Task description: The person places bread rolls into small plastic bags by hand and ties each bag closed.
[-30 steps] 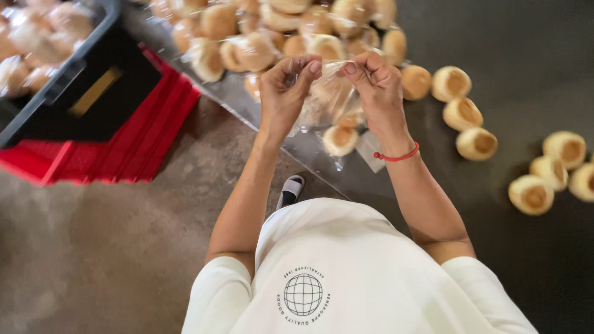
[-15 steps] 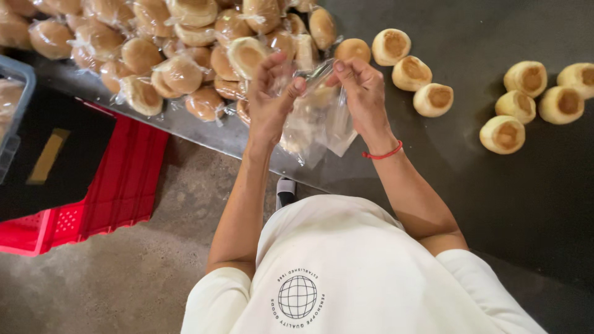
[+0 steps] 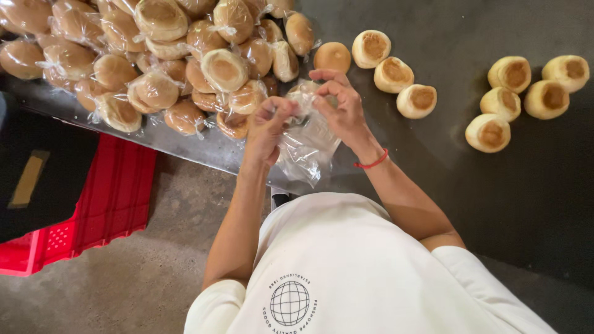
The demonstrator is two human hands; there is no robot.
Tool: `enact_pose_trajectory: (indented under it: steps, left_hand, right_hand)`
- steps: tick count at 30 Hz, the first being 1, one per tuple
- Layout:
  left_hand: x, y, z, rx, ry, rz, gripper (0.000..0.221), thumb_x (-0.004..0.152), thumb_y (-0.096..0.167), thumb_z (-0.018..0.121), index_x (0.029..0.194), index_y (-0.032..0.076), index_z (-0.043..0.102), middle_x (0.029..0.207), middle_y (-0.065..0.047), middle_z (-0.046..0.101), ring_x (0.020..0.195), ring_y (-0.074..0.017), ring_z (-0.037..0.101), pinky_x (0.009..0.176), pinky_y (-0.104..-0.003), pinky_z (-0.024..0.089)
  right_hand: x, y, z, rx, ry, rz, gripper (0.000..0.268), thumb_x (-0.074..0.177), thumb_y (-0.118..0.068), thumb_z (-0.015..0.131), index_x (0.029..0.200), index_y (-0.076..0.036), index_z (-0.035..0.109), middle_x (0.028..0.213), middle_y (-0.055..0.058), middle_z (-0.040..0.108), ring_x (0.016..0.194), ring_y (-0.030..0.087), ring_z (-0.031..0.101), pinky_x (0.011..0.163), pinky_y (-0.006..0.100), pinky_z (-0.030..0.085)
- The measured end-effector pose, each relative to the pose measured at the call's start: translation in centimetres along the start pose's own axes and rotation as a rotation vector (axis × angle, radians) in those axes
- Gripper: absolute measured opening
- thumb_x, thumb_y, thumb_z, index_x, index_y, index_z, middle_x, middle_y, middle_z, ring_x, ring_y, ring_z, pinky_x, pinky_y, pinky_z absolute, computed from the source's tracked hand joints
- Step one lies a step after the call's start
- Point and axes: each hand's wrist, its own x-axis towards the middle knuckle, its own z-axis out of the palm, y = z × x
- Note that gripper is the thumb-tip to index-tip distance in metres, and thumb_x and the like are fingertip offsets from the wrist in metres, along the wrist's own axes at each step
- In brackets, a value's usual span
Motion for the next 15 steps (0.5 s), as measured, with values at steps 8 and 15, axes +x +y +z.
enact_pose_trajectory:
  steps: [8,15]
  left_hand:
    - [-0.6,4.4,2.3,0.186,0.179,0.411,0.007,0.101,0.007,0.071,0.105,0.009,0.065,0.101,-0.007,0.072,0.078,-0.0073,0.064,0.066,-0.022,0.048]
    - [-1.5,6.4,2.6,1.074,0.190,0.696,0.042,0.081,-0.021,0.052,0.105,0.005,0.074,0.122,-0.013,0.071,0.081,-0.0175,0.074,0.073,-0.027,0.059]
  right_hand:
    - [7.3,16.1,-2.5,-0.809,-0.047,-0.161,0.075,0.081,-0.014,0.082,0.147,0.001,0.048,0.142,0.028,0.051,0.132,0.045,0.047,0.110,0.051,0.039]
    - [9.1,17.0,-3.2,-0.709,-0.145,0.026,0.070,0.084,-0.022,0.085,0.143,-0.019,0.048,0.138,0.014,0.054,0.129,0.038,0.056,0.110,0.048,0.049]
